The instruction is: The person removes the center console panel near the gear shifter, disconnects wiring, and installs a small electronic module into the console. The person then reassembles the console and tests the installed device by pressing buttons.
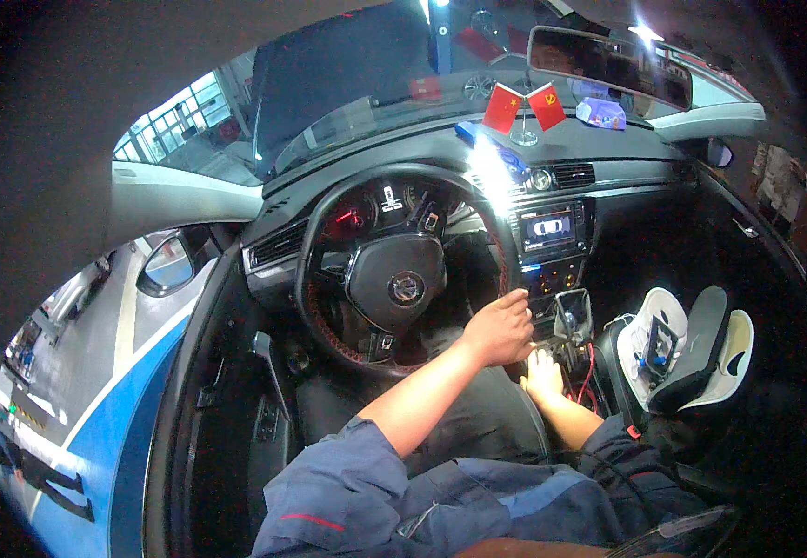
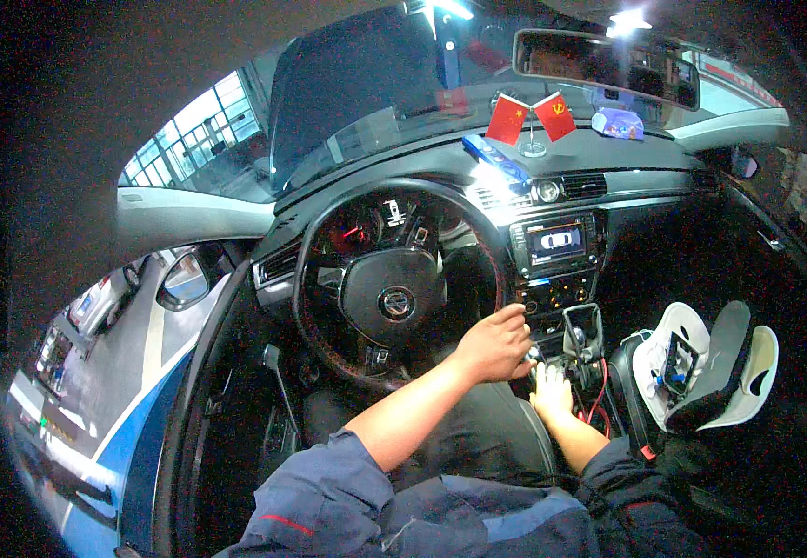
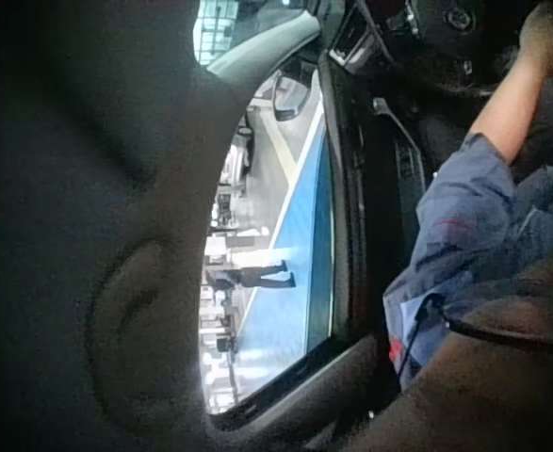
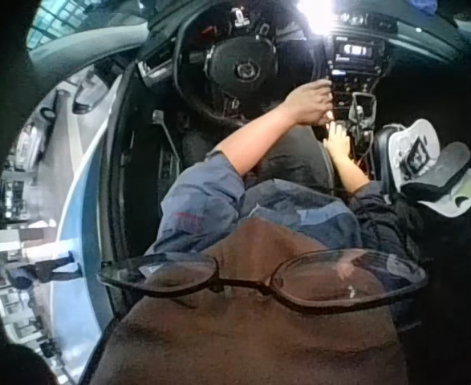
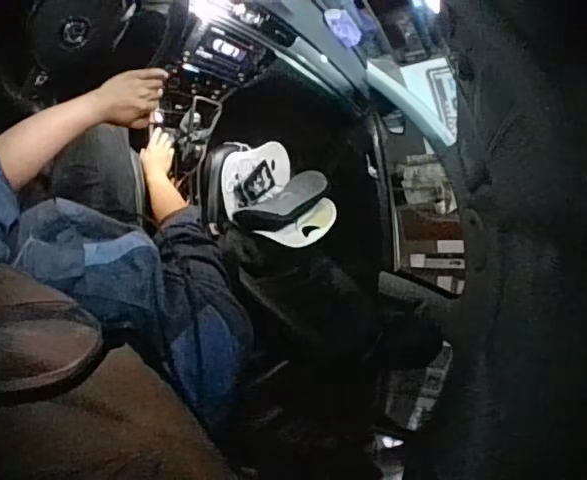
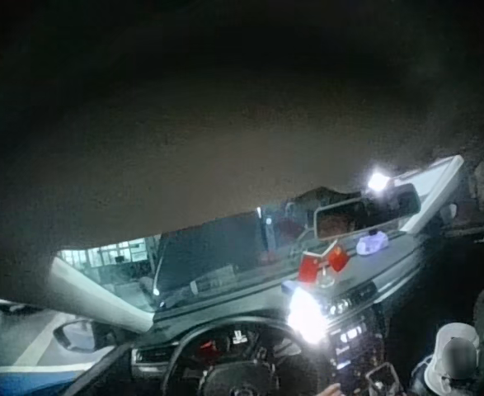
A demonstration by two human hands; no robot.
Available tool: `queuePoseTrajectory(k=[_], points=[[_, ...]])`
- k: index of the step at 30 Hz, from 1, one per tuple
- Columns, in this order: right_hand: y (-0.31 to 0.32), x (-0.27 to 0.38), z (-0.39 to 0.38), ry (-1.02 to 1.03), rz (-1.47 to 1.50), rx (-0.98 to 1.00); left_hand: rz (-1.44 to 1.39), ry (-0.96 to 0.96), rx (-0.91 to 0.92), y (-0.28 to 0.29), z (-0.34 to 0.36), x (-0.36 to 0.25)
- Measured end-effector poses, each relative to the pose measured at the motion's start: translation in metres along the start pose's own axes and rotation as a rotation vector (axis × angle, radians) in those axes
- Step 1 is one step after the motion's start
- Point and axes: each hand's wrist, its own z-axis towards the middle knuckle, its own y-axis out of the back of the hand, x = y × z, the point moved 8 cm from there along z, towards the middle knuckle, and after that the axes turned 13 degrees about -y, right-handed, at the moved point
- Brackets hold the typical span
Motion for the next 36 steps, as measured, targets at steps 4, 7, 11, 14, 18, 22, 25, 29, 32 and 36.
queuePoseTrajectory(k=[4,7,11,14,18,22,25,29,32,36], points=[[0.005,0.000,0.000,0.013,0.013,-0.039,-0.011,0.002,0.053,-0.007,-0.012,-0.014],[0.002,-0.002,0.001,-0.001,0.043,0.024,-0.002,-0.024,-0.024,-0.001,-0.028,-0.022],[0.006,-0.002,0.000,0.009,0.088,-0.048,0.018,0.066,-0.161,0.017,-0.061,-0.029],[-0.004,-0.005,0.003,-0.006,0.067,-0.004,0.073,0.185,-0.119,0.025,-0.087,-0.029],[-0.016,-0.007,0.008,-0.013,0.019,-0.005,0.043,0.290,-0.076,0.042,-0.128,-0.028],[-0.013,-0.008,0.006,-0.014,0.015,0.020,0.054,0.281,-0.120,0.067,-0.160,-0.020],[0.020,0.003,-0.001,0.021,0.127,-0.005,0.144,0.275,-0.285,0.097,-0.175,-0.015],[0.065,0.001,-0.009,-0.027,0.291,0.124,0.053,0.381,0.052,0.096,-0.189,0.008],[0.069,-0.002,-0.008,-0.037,0.274,0.137,0.150,0.282,-0.245,0.139,-0.186,0.014],[0.035,-0.007,-0.001,-0.039,0.164,0.076,0.366,0.249,-0.218,0.153,-0.180,0.020]])
